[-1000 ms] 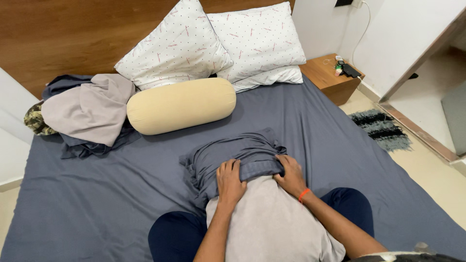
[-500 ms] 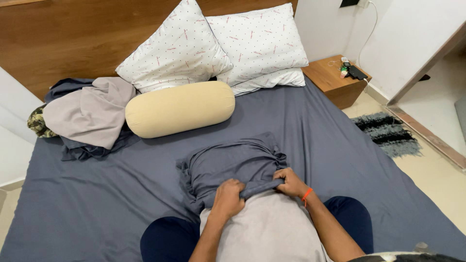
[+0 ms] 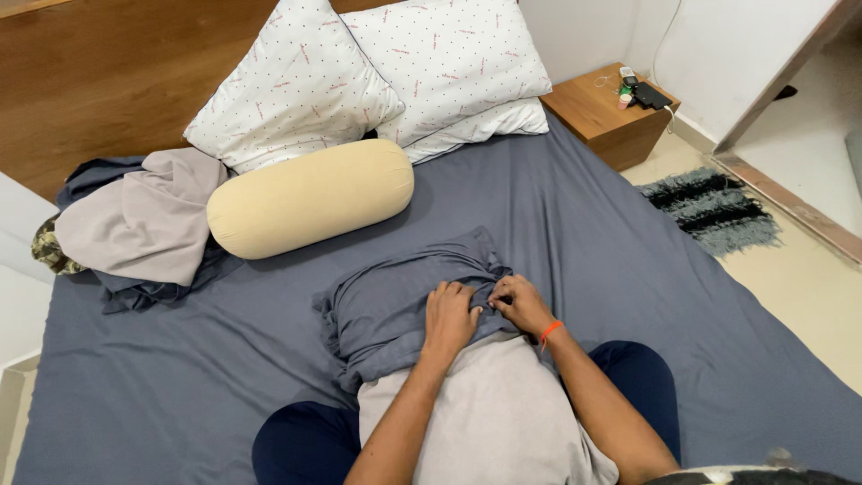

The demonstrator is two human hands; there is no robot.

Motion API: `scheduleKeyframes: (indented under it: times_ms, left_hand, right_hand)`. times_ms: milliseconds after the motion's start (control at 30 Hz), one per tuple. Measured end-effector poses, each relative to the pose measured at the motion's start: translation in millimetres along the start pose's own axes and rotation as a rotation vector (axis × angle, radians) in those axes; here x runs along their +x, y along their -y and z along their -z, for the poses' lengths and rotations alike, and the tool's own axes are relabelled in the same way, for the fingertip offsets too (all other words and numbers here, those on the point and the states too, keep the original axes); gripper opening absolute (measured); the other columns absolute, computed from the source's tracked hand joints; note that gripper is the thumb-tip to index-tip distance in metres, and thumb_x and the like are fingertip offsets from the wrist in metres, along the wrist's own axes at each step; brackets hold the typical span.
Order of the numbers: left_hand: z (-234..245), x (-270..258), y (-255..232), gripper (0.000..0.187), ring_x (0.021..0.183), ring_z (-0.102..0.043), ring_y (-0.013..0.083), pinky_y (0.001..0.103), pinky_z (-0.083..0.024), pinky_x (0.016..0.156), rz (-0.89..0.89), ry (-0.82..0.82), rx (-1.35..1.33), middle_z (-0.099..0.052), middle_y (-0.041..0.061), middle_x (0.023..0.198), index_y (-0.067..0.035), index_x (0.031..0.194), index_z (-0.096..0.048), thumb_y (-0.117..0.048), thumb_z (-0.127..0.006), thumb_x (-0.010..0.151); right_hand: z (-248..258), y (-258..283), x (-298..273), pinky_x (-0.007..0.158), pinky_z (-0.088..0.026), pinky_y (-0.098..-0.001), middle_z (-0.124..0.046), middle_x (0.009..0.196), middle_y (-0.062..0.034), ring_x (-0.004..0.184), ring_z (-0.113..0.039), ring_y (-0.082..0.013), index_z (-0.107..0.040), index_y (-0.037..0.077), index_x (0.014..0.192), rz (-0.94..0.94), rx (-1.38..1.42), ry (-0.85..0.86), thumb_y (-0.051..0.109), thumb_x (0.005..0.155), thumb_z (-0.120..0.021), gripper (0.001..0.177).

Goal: The person sits on a bed and puts a gray pillowcase onto a rectangular pillow, smoothing and adjusting the fabric. The person then picks up a cylindrical bolster pillow and begins to slide a patterned pillowcase onto it.

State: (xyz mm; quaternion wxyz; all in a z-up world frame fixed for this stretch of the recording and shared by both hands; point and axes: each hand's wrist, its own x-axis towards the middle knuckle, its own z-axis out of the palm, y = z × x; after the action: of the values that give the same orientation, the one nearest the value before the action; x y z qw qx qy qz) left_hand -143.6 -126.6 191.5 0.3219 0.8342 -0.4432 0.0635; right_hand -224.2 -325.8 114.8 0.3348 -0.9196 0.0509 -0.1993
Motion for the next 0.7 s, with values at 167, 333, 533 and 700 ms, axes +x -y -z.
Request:
scheduleKeyframes:
  times_ms: [167, 333, 533, 700]
  left_hand:
    - [-22, -8, 4, 0.037, 0.105, -0.056, 0.032, 0.045, -0.044, 0.09, 0.059, -0.078, 0.097, -0.064, 0.013, 0.107, -0.003, 0.108, -0.073, -0.02, -0.083, 0.077]
    - [-35, -16, 13, 0.023, 0.1, -0.057, 0.0305, 0.045, -0.044, 0.087, 0.044, -0.08, 0.092, -0.066, 0.01, 0.098, -0.005, 0.096, -0.076, -0.022, -0.079, 0.081]
    - [-40, -23, 12, 0.014, 0.085, -0.063, 0.0327, 0.046, -0.049, 0.076, -0.075, -0.11, 0.022, -0.067, 0.013, 0.084, -0.005, 0.085, -0.073, -0.018, -0.07, 0.089]
    - [-27, -28, -2, 0.017, 0.081, -0.066, 0.0361, 0.048, -0.051, 0.072, -0.093, -0.029, -0.074, -0.069, 0.015, 0.083, -0.004, 0.081, -0.069, -0.017, -0.068, 0.092]
  right_hand:
    - [7, -10, 4, 0.069, -0.051, -0.0297, -0.07, 0.075, -0.005, 0.073, -0.059, -0.0107, -0.068, 0.002, 0.086, -0.186, 0.404, 0.114, 0.007, 0.085, -0.069, 0.005]
    - [15, -3, 4, 0.061, -0.047, -0.0304, -0.067, 0.066, -0.0051, 0.062, -0.056, -0.0122, -0.069, -0.001, 0.081, -0.295, 0.229, 0.326, 0.005, 0.084, -0.067, 0.007]
    - [22, 15, 4, 0.069, -0.053, -0.0295, -0.069, 0.079, -0.0028, 0.071, -0.062, -0.013, -0.074, 0.008, 0.105, -0.249, 0.285, 0.104, 0.007, 0.079, -0.074, 0.027]
    - [13, 19, 3, 0.089, -0.052, -0.0326, -0.064, 0.099, -0.0046, 0.096, -0.063, -0.0206, -0.077, 0.014, 0.111, -0.123, 0.179, 0.111, 0.01, 0.07, -0.082, 0.041]
